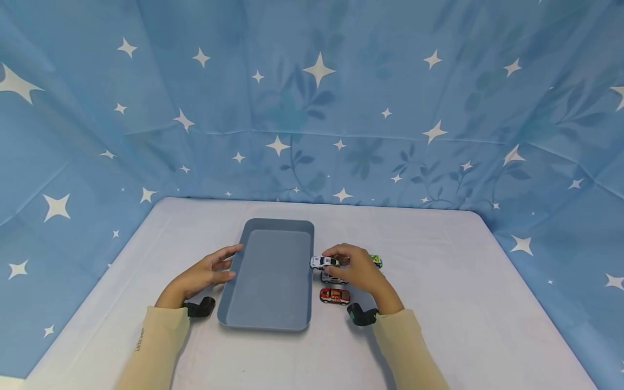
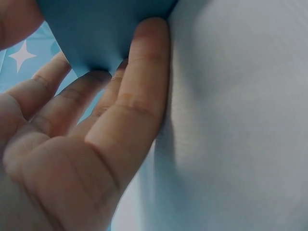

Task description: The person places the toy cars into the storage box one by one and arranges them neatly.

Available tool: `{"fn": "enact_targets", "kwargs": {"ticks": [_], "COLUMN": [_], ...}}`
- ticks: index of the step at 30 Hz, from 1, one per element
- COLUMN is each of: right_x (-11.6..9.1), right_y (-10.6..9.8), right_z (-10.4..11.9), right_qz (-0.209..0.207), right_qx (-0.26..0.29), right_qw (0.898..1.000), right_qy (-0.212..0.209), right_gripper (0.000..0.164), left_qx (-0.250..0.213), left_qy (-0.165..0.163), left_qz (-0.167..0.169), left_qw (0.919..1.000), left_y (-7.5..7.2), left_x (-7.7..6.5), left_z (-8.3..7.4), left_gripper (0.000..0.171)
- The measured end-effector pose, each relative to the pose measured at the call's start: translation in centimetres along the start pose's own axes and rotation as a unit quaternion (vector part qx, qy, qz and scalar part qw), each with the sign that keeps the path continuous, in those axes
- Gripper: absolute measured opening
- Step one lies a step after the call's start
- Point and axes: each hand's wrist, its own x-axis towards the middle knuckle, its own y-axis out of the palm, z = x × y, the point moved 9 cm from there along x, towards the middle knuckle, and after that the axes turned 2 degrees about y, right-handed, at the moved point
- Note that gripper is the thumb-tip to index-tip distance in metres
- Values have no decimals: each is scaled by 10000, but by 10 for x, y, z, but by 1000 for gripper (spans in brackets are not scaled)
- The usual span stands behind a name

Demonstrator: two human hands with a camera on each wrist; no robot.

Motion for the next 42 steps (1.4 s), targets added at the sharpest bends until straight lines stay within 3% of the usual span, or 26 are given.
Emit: {"fn": "enact_targets", "kwargs": {"ticks": [6, 25, 42], "right_x": [5, 27, 33], "right_y": [1, 13, 20], "right_z": [5, 7, 10], "right_qz": [23, 277, 424], "right_qx": [100, 827, 876], "right_qw": [9999, 9955, 9946], "right_qy": [-92, 369, 359], "right_gripper": [26, 29, 30], "left_qx": [0, 3, -43], "left_qy": [61, 66, 32], "left_qz": [9, -2, 10], "left_qw": [10000, 10000, 10000], "left_y": [0, -4, -1], "left_x": [2, 3, 1], "left_z": [-1, -3, 3], "left_gripper": [78, 78, 78]}}
